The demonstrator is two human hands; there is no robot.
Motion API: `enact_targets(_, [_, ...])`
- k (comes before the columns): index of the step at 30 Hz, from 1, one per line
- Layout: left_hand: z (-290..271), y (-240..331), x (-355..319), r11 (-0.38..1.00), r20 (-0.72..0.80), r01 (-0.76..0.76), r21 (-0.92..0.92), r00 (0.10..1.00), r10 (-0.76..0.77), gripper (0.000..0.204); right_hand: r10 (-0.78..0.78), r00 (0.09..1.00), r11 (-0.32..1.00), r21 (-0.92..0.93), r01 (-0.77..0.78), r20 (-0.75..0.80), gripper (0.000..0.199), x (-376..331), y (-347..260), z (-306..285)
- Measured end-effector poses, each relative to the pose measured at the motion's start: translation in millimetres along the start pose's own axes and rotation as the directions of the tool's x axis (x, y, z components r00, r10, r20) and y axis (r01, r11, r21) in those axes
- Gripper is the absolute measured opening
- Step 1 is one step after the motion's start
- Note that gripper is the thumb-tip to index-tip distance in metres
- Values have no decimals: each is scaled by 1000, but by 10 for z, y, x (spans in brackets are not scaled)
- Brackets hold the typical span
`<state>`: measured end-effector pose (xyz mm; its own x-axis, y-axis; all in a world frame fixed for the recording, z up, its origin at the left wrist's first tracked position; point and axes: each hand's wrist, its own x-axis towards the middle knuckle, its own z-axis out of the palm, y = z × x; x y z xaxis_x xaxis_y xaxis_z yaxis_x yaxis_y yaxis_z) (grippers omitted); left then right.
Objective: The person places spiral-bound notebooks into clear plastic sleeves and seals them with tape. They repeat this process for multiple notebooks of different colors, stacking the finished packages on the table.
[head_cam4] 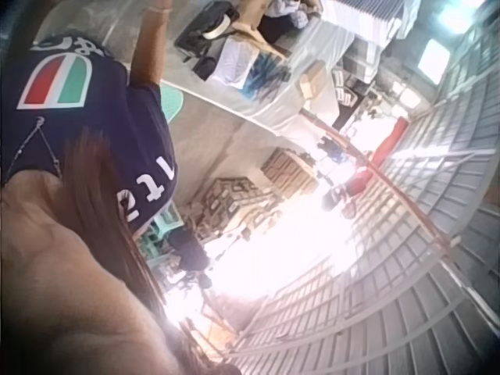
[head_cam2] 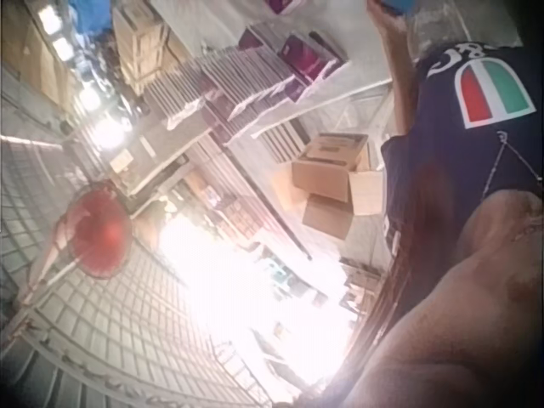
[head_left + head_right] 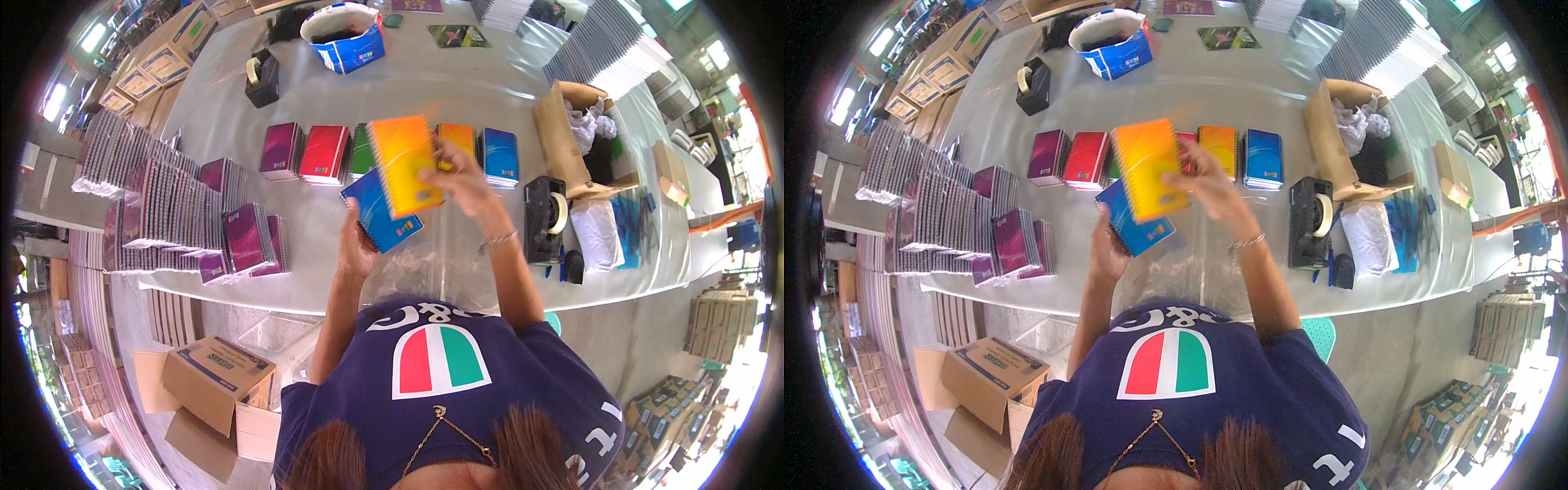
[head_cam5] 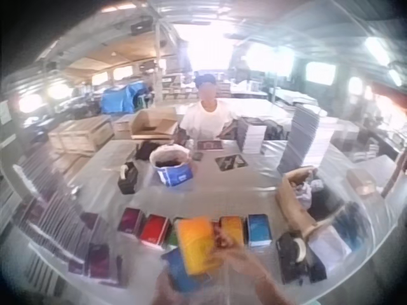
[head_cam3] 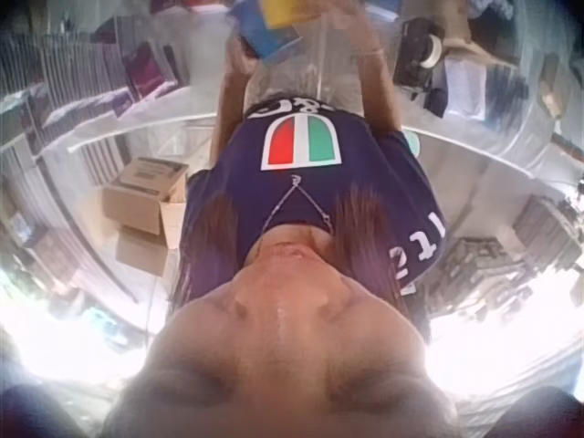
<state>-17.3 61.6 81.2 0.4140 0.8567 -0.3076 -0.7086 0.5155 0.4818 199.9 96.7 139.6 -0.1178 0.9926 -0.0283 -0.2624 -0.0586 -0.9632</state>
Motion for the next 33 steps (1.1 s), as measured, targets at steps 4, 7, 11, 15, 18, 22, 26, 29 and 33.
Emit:
enact_targets(4, [-254,-227,100,963,-116,-93,252,985,125,46,-188,980,635,-770,65,-72,61,-204,867,376])
enact_targets(7, [-572,-391,134,985,-161,-77,155,982,102,43,-20,1000,627,-778,30,22,65,-157,1022,331])
enact_targets(11, [-569,-309,41,980,-163,-51,194,983,84,43,-408,898,395,-918,12,-163,68,446,1350,-238])
enact_targets(15, [-588,-305,38,985,-196,-29,168,979,62,44,-225,867,308,-876,-371,-445,78,968,1108,-406])
enact_targets(18, [-556,-320,4,987,-200,-51,150,976,80,45,-3,914,129,-907,-401,-405,83,1084,1084,-300])
enact_targets(22, [-544,-362,-26,989,-177,-48,140,982,73,46,-7,834,122,-828,-547,-552,92,1312,1337,-353])
enact_targets(26, [-598,-376,-4,990,-167,-45,135,984,68,45,185,786,135,-777,-615,-590,107,1562,1320,-597])
enact_targets(29, [-680,-388,-11,992,-161,-60,110,984,77,45,307,796,220,-774,-593,-522,117,1530,1133,-555])
enact_targets(33, [-656,-411,47,992,-150,-73,99,985,87,46,201,777,257,-733,-630,-597,107,1540,1161,-526])
